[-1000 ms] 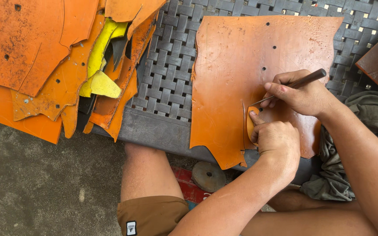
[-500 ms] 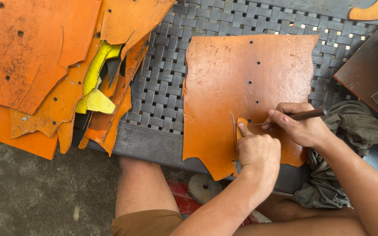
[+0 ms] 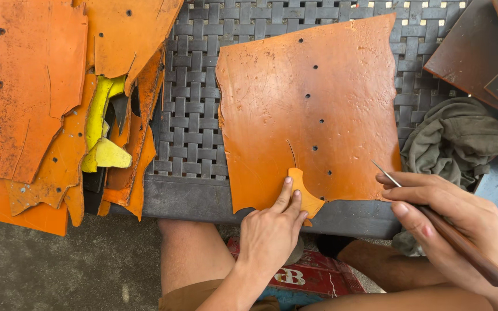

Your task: The person uses a pointed knife to cut shapes from orange leather sheets placed on a woven plastic table. They trace around a small template, cut out the pieces, and occasionally wipe the surface with a cloth.

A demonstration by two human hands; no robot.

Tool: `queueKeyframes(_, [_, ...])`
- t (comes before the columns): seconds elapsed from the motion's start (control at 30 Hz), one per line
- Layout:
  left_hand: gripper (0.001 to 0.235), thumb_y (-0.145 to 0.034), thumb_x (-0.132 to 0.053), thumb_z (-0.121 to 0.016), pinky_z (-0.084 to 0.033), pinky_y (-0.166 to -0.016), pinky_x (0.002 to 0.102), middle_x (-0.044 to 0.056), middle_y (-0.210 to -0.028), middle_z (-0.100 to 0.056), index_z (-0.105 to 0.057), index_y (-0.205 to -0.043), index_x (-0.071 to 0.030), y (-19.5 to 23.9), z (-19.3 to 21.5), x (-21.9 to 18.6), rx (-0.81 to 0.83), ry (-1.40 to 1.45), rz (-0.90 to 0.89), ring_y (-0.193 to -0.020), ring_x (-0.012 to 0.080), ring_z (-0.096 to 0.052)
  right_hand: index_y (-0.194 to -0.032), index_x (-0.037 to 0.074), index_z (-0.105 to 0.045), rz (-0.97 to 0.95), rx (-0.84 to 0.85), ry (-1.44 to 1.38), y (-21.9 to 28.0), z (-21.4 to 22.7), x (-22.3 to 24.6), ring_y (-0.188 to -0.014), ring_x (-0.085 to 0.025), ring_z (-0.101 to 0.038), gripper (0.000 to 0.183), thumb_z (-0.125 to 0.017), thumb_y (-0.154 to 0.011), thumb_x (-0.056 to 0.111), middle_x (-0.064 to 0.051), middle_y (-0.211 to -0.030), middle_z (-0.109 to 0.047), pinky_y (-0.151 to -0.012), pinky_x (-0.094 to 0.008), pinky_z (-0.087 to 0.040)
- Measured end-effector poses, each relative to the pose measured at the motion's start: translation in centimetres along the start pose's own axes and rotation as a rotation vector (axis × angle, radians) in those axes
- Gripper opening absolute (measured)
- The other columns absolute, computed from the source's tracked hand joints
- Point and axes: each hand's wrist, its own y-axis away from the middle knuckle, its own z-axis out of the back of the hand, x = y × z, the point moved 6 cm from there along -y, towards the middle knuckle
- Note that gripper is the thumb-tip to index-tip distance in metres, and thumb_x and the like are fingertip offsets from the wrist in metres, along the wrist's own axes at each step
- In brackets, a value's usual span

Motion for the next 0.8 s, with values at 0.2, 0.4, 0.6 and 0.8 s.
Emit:
queueKeyframes(0.2, [0.038, -0.093, -0.028, -0.067, -0.061, -0.067, 0.039, 0.035, -0.150, -0.045, -0.075, -0.124, -0.007, 1.0, 1.2, 1.1, -0.093, -0.004, 0.062, -0.073, 0.0318, -0.075, -0.106, 0.001, -0.066, -0.282, 0.008, 0.061, 0.9, -1.8, -4.4, -0.109, -0.030, -0.073, 0.019, -0.063, -0.093, 0.015, -0.016, -0.125, -0.072, -0.089, -0.037, -0.056])
queueKeyframes(0.4, [0.053, -0.082, -0.050, -0.077, -0.059, -0.078, 0.045, 0.037, -0.153, -0.034, -0.078, -0.116, -0.008, 0.5, 2.6, 2.5, -0.228, 0.010, 0.222, -0.102, 0.0434, -0.069, -0.106, -0.003, -0.056, -0.168, -0.194, 0.341, -0.2, -5.3, -6.5, -0.116, -0.050, -0.059, 0.038, -0.078, -0.089, 0.023, -0.032, -0.127, -0.061, -0.102, -0.052, -0.048])
queueKeyframes(0.6, [0.078, -0.070, -0.059, -0.085, -0.056, -0.084, 0.048, 0.035, -0.142, -0.041, -0.067, -0.116, 0.002, 0.3, 4.4, 3.3, -0.250, -0.076, 0.295, -0.112, 0.0449, -0.061, -0.107, -0.008, -0.057, -0.194, -0.272, 0.522, -2.2, -6.9, -6.2, -0.111, -0.054, -0.052, 0.067, -0.091, -0.072, 0.039, -0.038, -0.129, -0.055, -0.094, -0.057, -0.045])
queueKeyframes(0.8, [0.075, -0.075, -0.042, -0.086, -0.056, -0.083, 0.049, 0.029, -0.122, -0.048, -0.053, -0.118, 0.009, 0.8, 3.6, 2.1, -0.271, -0.017, 0.331, -0.103, 0.0436, -0.063, -0.100, -0.005, -0.059, -0.288, -0.160, 0.490, -1.6, -8.9, -3.5, -0.099, -0.048, -0.055, 0.063, -0.092, -0.068, 0.039, -0.031, -0.106, -0.055, -0.086, -0.053, -0.050])
